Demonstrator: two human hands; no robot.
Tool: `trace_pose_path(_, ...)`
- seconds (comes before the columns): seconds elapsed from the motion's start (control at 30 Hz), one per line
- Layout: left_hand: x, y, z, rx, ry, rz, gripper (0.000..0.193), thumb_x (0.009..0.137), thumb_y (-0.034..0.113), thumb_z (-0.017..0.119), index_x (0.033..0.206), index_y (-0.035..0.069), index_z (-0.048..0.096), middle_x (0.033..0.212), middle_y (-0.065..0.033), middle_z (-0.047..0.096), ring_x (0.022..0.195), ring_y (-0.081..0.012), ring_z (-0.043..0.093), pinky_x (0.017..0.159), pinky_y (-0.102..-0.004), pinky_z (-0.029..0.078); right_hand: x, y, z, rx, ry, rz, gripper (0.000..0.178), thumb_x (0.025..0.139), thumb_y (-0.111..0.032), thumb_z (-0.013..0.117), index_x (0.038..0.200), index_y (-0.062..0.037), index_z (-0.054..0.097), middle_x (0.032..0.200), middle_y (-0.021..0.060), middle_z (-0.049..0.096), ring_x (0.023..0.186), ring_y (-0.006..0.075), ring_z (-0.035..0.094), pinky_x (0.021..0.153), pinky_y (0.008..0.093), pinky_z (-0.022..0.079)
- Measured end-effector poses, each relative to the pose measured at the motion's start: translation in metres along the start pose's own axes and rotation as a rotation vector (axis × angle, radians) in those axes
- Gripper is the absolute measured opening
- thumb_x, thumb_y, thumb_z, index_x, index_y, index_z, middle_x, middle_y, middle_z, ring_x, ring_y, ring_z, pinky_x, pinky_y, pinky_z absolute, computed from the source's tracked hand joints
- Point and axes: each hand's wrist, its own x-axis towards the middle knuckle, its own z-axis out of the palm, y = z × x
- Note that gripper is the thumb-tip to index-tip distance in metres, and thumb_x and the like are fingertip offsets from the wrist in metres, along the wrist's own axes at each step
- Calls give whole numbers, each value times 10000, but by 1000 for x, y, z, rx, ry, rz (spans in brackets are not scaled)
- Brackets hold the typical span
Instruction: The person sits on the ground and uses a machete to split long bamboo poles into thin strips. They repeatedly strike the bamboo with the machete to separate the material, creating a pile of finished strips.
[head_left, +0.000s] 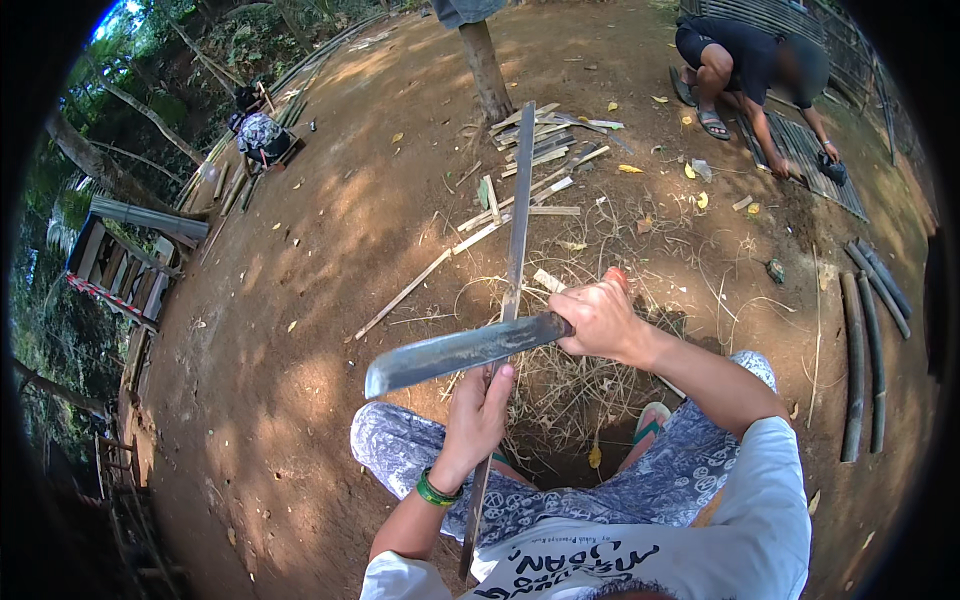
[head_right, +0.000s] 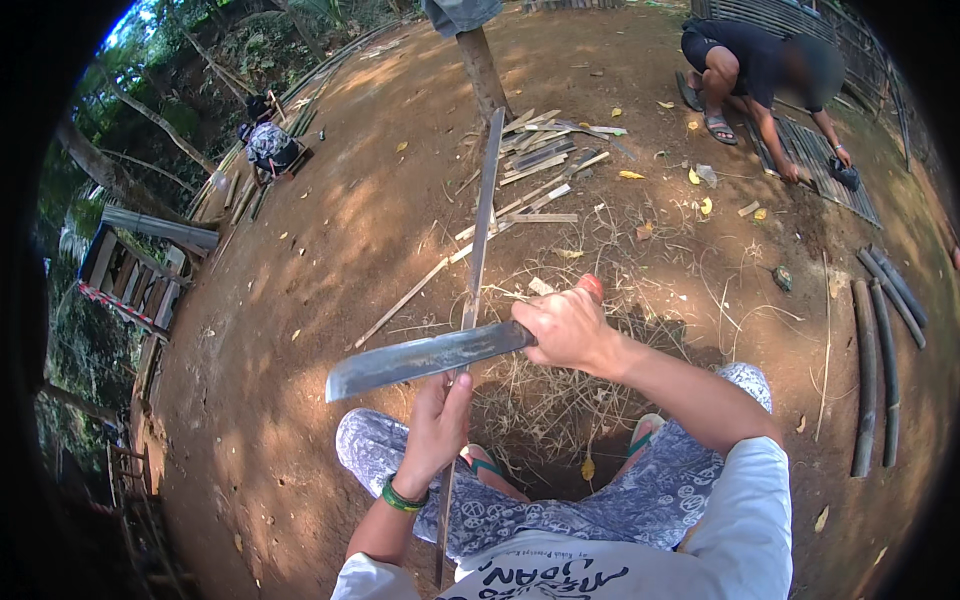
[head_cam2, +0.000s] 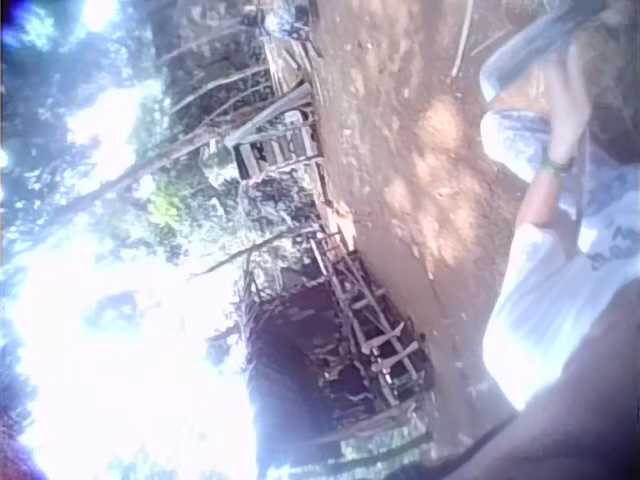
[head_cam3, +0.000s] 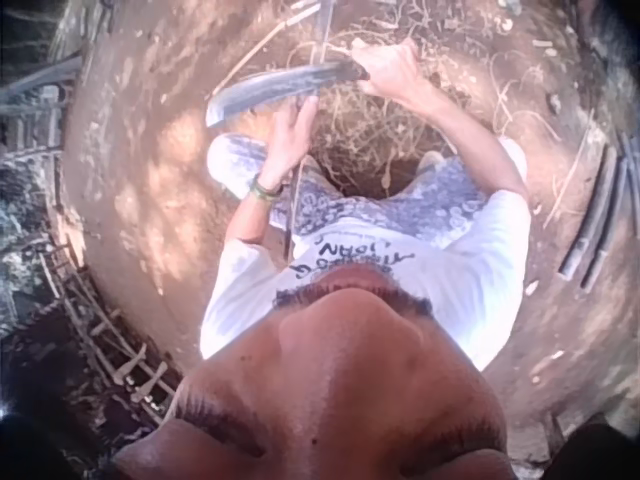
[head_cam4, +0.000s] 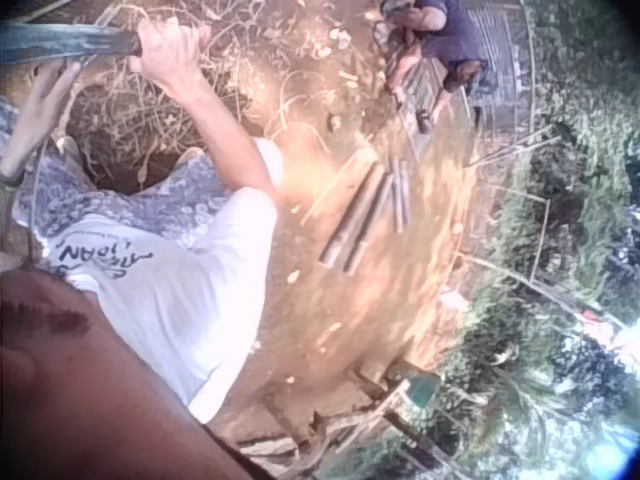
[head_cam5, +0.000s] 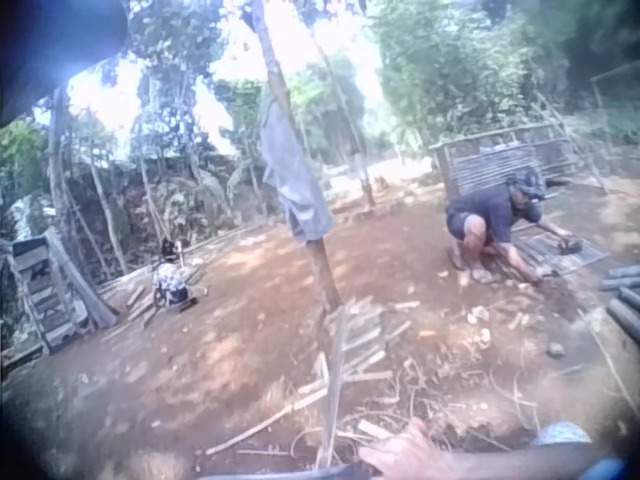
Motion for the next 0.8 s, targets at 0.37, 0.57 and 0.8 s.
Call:
trace_pose_path(0.37, -22, 4, -8, -261, -74, -133, 270, 1067, 299, 531, 965, 49, 521, 665, 72, 463, 535, -16, 432, 473, -216, 354, 2, 13, 6, 84, 12, 84, 124, 677, -135, 683, 726, -84, 581, 599, 83, 624, 528, 321, 642, 496, 457, 500)
trace_pose_path(0.57, -33, -6, -13, -255, -90, -145, 275, 1070, 296, 524, 960, 44, 513, 633, 69, 462, 512, -16, 428, 462, -212, 350, 2, 26, 8, 62, -3, 0, 158, 648, -140, 712, 733, -92, 587, 640, 89, 637, 566, 335, 658, 555, 470, 525)
trace_pose_path(0.8, -87, -4, -28, -307, -232, -284, 242, 1059, 268, 548, 973, 43, 526, 624, 70, 459, 533, -19, 429, 477, -216, 343, 7, 127, -38, -156, 12, 603, 204, 768, -226, 673, 784, -23, 665, 635, 212, 620, 648, 431, 647, 638, 486, 518)
